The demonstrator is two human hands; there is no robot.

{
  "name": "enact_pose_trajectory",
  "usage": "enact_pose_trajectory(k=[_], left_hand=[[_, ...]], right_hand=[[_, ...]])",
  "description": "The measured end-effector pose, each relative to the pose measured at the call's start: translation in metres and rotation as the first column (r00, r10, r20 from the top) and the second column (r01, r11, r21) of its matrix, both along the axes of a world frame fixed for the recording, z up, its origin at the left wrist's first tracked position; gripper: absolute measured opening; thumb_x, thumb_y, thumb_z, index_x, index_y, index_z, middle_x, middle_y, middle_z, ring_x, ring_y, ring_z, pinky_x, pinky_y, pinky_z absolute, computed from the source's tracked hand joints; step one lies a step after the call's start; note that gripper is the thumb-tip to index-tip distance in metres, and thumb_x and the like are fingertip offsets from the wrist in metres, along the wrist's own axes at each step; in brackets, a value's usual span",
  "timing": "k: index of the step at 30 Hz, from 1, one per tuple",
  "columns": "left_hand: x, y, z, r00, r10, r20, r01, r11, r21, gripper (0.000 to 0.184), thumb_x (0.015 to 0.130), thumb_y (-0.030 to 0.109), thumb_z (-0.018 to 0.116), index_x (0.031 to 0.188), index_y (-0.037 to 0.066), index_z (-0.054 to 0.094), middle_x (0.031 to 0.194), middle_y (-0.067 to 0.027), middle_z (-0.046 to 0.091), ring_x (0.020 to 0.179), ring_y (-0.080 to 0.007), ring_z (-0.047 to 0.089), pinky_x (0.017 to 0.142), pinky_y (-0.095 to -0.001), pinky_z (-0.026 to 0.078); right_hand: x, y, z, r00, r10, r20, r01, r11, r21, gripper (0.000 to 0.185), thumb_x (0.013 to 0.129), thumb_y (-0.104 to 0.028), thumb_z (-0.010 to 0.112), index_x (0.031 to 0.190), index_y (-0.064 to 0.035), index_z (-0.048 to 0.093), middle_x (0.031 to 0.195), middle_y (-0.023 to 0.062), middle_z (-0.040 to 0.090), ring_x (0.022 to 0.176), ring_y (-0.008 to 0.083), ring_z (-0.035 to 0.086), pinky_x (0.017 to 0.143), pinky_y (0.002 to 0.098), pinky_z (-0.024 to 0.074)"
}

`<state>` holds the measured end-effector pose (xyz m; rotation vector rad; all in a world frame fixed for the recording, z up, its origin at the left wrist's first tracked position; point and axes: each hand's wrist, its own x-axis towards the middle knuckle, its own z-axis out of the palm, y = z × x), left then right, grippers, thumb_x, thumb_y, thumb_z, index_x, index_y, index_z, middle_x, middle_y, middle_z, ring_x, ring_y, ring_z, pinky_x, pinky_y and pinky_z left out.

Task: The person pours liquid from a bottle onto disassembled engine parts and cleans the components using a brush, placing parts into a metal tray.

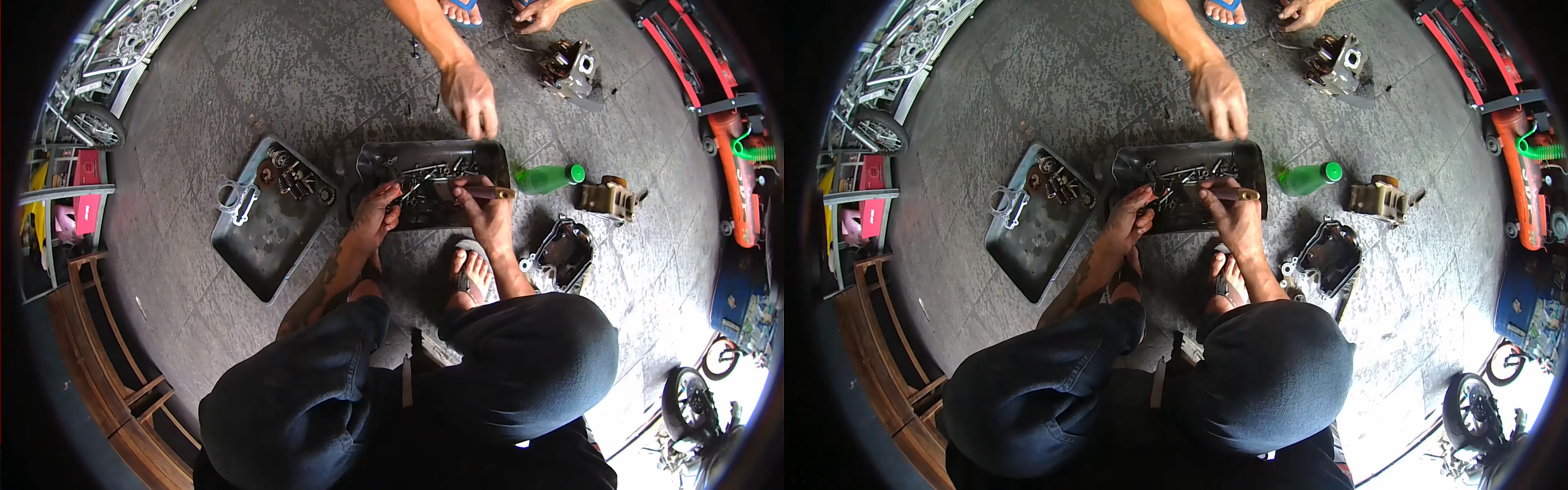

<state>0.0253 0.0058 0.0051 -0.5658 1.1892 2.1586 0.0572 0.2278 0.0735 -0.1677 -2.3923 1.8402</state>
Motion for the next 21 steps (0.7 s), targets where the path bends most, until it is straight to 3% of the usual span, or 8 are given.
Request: enact_pose_trajectory(k=[4,11,13,14,16,17,19,21], left_hand=[[-0.001,0.012,0.013,0.999,-0.048,0.01,0.048,0.996,-0.076,0.034,0.093,0.024,0.06,0.121,0.005,0.055,0.088,0.0022,0.054,0.046,-0.0043,0.04,0.037,-0.0198,0.029],[-0.002,0.012,0.017,0.979,-0.203,0.02,0.203,0.965,-0.166,0.029,0.093,0.023,0.061,0.115,0.006,0.054,0.085,0.0035,0.052,0.044,-0.0037,0.04,0.036,-0.0184,0.03],[-0.003,0.009,0.017,0.984,-0.178,0.028,0.18,0.976,-0.123,0.028,0.092,0.024,0.062,0.111,0.005,0.055,0.083,0.004,0.052,0.044,-0.0031,0.039,0.035,-0.0183,0.029],[-0.003,0.011,0.017,0.984,-0.177,0.025,0.179,0.976,-0.121,0.028,0.092,0.024,0.062,0.111,0.005,0.055,0.083,0.004,0.052,0.044,-0.0031,0.039,0.035,-0.0183,0.029],[-0.001,0.013,0.016,0.992,-0.125,-0.017,0.12,0.975,-0.186,0.032,0.092,0.03,0.062,0.113,0.006,0.058,0.069,0.0051,0.048,0.041,-0.0032,0.036,0.035,-0.02,0.026],[-0.003,0.011,0.015,0.992,-0.124,-0.018,0.118,0.975,-0.188,0.032,0.092,0.03,0.062,0.113,0.006,0.058,0.069,0.0051,0.048,0.041,-0.0032,0.036,0.035,-0.02,0.026],[-0.004,0.006,0.015,0.999,-0.034,-0.008,0.032,0.987,-0.156,0.027,0.092,0.03,0.063,0.106,0.007,0.059,0.069,0.0056,0.046,0.041,-0.003,0.036,0.035,-0.0194,0.025],[-0.007,0.004,0.015,0.999,-0.051,0.006,0.052,0.986,-0.157,0.026,0.091,0.03,0.064,0.104,0.008,0.058,0.07,0.0057,0.046,0.041,-0.0029,0.036,0.035,-0.0193,0.026]], right_hand=[[0.0,-0.002,0.007,0.989,0.146,0.024,-0.146,0.989,0.016,0.015,0.087,-0.011,0.066,0.099,-0.0016,0.066,0.087,0.0099,0.071,0.08,0.0171,0.068,0.07,0.029,0.051],[0.007,-0.009,-0.001,0.981,0.187,-0.057,-0.18,0.977,0.114,0.016,0.089,-0.012,0.064,0.103,-0.0027,0.066,0.09,0.0126,0.07,0.084,0.0252,0.069,0.071,0.0309,0.0527],[0.008,-0.009,0.0,0.984,0.175,-0.022,-0.176,0.98,-0.089,0.018,0.088,-0.01,0.065,0.104,-0.0007,0.065,0.091,0.0106,0.07,0.082,0.018,0.069,0.073,0.0271,0.0521],[0.007,-0.008,0.001,0.984,0.176,-0.024,-0.177,0.98,-0.086,0.018,0.088,-0.01,0.065,0.104,-0.0007,0.065,0.091,0.0106,0.07,0.082,0.018,0.069,0.073,0.0271,0.0521],[0.005,-0.005,0.002,0.981,0.192,0.01,-0.19,0.964,0.186,0.016,0.089,-0.009,0.065,0.102,-0.0007,0.064,0.09,0.011,0.07,0.083,0.0149,0.069,0.071,0.0262,0.0526],[0.003,-0.003,0.002,0.981,0.193,0.008,-0.192,0.964,0.185,0.016,0.089,-0.009,0.065,0.102,-0.0007,0.064,0.09,0.011,0.07,0.083,0.0149,0.069,0.071,0.0262,0.0526],[0.002,0.0,0.004,0.985,0.131,0.11,-0.151,0.968,0.202,0.016,0.086,-0.01,0.067,0.099,-0.0015,0.063,0.087,0.0147,0.069,0.081,0.0263,0.07,0.07,0.0316,0.0533],[0.002,0.0,0.008,0.986,0.134,0.095,-0.143,0.986,0.087,0.016,0.086,-0.008,0.066,0.1,-0.0015,0.064,0.087,0.0139,0.07,0.083,0.024,0.07,0.072,0.0308,0.0542]])
